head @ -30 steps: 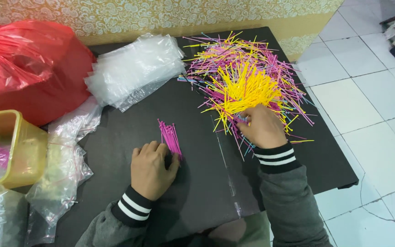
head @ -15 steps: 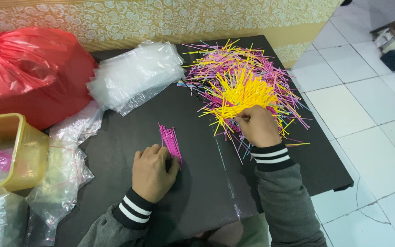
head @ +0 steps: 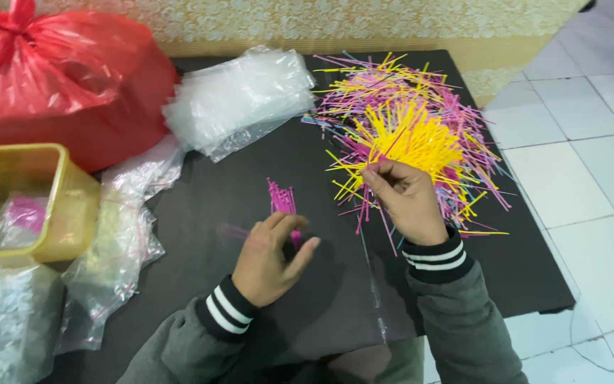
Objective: Packing small colorful plastic sticks into plastic bags
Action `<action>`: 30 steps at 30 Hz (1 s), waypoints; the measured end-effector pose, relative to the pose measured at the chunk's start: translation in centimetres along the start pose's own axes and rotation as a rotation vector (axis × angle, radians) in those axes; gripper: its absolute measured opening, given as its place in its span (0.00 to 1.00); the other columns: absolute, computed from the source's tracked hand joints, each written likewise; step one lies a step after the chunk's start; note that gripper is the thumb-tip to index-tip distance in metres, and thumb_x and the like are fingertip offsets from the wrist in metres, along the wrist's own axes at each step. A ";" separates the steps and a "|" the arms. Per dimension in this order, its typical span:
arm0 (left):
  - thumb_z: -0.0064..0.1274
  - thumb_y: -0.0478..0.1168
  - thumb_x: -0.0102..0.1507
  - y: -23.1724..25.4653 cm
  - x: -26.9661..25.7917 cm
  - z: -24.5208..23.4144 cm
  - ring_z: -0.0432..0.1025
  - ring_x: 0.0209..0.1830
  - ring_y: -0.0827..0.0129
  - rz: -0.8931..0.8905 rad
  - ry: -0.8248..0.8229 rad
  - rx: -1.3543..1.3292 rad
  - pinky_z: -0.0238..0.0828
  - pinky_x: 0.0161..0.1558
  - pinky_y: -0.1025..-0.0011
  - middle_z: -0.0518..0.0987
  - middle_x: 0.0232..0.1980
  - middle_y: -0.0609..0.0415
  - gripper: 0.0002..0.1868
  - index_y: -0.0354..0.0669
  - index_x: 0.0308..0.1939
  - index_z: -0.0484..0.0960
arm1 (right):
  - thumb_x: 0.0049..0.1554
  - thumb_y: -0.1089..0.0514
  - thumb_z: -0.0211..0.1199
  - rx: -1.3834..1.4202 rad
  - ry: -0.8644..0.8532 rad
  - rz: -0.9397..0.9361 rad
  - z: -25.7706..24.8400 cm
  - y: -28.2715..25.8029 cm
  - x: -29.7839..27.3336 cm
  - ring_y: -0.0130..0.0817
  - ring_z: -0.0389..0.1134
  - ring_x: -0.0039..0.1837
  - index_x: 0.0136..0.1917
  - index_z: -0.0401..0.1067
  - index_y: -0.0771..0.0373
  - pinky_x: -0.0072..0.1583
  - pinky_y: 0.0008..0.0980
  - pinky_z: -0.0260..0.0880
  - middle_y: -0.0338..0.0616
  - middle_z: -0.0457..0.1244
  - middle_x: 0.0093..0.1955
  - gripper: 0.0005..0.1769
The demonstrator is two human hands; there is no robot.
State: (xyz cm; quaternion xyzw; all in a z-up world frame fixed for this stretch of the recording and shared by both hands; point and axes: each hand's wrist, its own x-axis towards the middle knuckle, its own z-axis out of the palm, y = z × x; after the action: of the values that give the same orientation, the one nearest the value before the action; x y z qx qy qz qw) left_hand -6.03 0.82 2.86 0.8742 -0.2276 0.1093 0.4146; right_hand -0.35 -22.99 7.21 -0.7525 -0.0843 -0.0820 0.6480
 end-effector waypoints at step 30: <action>0.49 0.27 0.64 -1.3 0.6 -0.5 0.80 0.28 0.55 -0.281 0.036 -0.298 0.75 0.29 0.69 0.84 0.31 0.39 0.11 0.29 0.46 0.86 | 0.68 0.61 0.57 0.012 0.133 -0.215 2.3 2.3 -1.1 0.25 0.66 0.42 0.56 0.78 0.69 0.41 0.21 0.67 0.49 0.69 0.43 0.12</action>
State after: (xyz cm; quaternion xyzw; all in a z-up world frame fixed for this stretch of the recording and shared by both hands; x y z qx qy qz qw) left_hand -4.92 1.73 2.53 0.8243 -0.1097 0.0314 0.5545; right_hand -0.86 -21.10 4.46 -0.7283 -0.1218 -0.2000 0.6440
